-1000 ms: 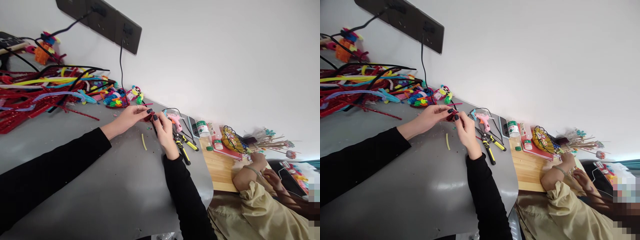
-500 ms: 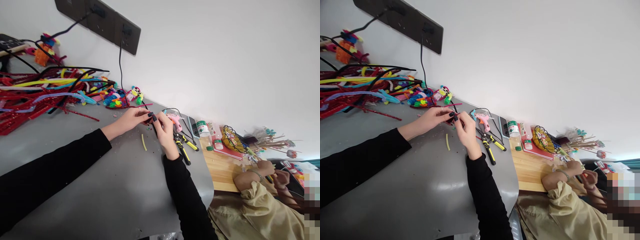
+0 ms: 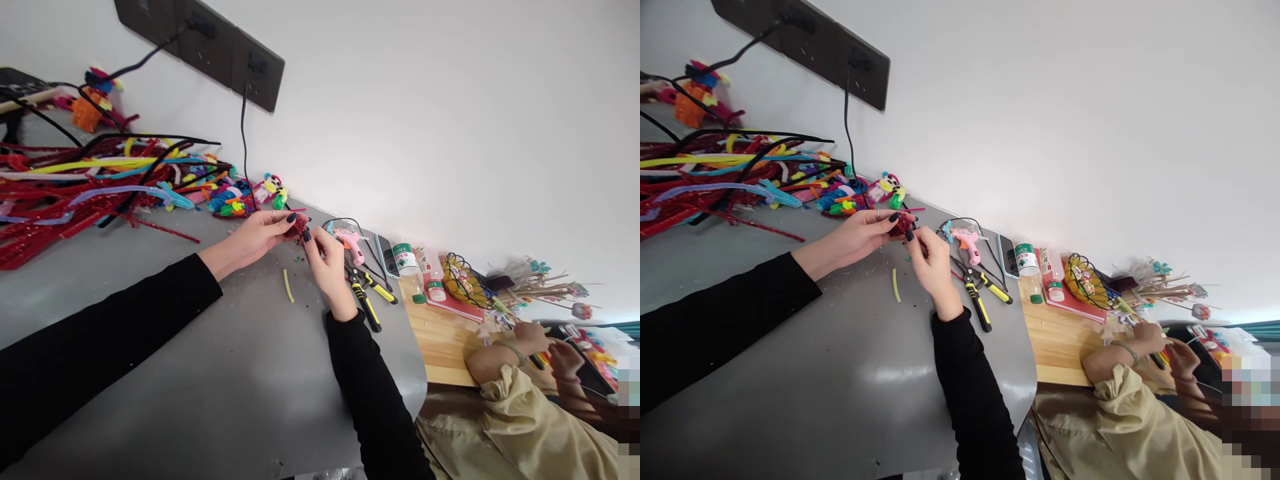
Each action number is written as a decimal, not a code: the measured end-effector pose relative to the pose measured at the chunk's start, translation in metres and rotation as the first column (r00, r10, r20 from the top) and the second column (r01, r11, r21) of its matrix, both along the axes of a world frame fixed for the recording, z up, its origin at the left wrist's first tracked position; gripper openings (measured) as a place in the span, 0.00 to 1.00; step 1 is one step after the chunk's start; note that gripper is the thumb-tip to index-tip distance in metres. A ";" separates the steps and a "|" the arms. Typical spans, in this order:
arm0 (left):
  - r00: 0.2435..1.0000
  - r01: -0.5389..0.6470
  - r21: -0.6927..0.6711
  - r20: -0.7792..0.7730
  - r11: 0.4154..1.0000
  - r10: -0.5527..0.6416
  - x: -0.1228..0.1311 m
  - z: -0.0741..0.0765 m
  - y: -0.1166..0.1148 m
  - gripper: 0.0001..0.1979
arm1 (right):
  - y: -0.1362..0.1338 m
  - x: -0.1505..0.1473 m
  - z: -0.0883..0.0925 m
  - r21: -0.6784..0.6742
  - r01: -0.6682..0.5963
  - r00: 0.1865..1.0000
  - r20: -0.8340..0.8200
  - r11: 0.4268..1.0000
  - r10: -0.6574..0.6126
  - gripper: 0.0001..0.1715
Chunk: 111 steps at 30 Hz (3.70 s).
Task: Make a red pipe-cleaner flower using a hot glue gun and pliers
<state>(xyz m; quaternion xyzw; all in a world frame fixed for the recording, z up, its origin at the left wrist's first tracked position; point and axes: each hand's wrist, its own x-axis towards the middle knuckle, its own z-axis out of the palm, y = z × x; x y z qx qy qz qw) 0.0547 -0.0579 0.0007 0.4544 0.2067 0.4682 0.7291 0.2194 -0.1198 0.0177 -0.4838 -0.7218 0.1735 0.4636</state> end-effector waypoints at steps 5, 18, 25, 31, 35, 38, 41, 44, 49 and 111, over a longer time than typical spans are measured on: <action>1.000 0.001 -0.006 0.020 1.000 -0.001 0.001 0.000 0.000 0.14 | 0.000 0.000 0.000 0.017 0.031 0.999 -0.007 0.999 -0.031 0.19; 0.999 -0.009 -0.015 0.048 1.000 0.009 0.001 0.001 0.000 0.12 | 0.011 0.002 -0.010 -0.053 0.039 0.944 -0.325 0.998 -0.054 0.12; 0.999 0.000 -0.033 0.055 0.999 0.001 0.001 0.001 0.000 0.10 | 0.018 0.008 -0.012 -0.112 -0.061 0.912 -0.411 0.992 0.010 0.16; 0.995 0.016 -0.071 0.098 0.997 -0.009 0.000 0.003 0.000 0.08 | 0.018 0.013 -0.012 -0.189 -0.129 0.901 -0.433 0.974 0.036 0.20; 0.994 0.037 -0.106 0.107 0.994 -0.025 -0.001 0.004 -0.001 0.06 | 0.019 0.014 -0.013 -0.204 -0.164 0.873 -0.485 0.965 0.046 0.19; 0.995 0.038 -0.109 0.101 0.993 -0.027 -0.002 0.005 -0.001 0.07 | 0.020 0.016 -0.015 -0.203 -0.143 0.866 -0.499 0.969 0.023 0.19; 0.997 0.033 -0.086 0.071 0.996 -0.026 -0.002 0.004 0.000 0.05 | 0.022 0.017 -0.015 -0.209 -0.098 0.877 -0.480 0.973 -0.015 0.19; 0.999 0.014 -0.041 0.038 0.999 -0.013 -0.001 0.002 0.001 0.08 | 0.021 0.018 -0.015 -0.224 -0.060 0.893 -0.447 0.973 -0.047 0.21; 1.000 0.005 -0.009 0.019 1.000 -0.005 -0.001 0.000 0.000 0.13 | 0.020 0.017 -0.015 -0.254 -0.084 0.903 -0.429 0.964 -0.035 0.20; 0.994 0.091 -0.045 -0.053 0.995 -0.093 -0.001 -0.002 -0.001 0.21 | 0.019 0.011 -0.012 -0.134 0.069 0.914 -0.389 0.989 -0.116 0.12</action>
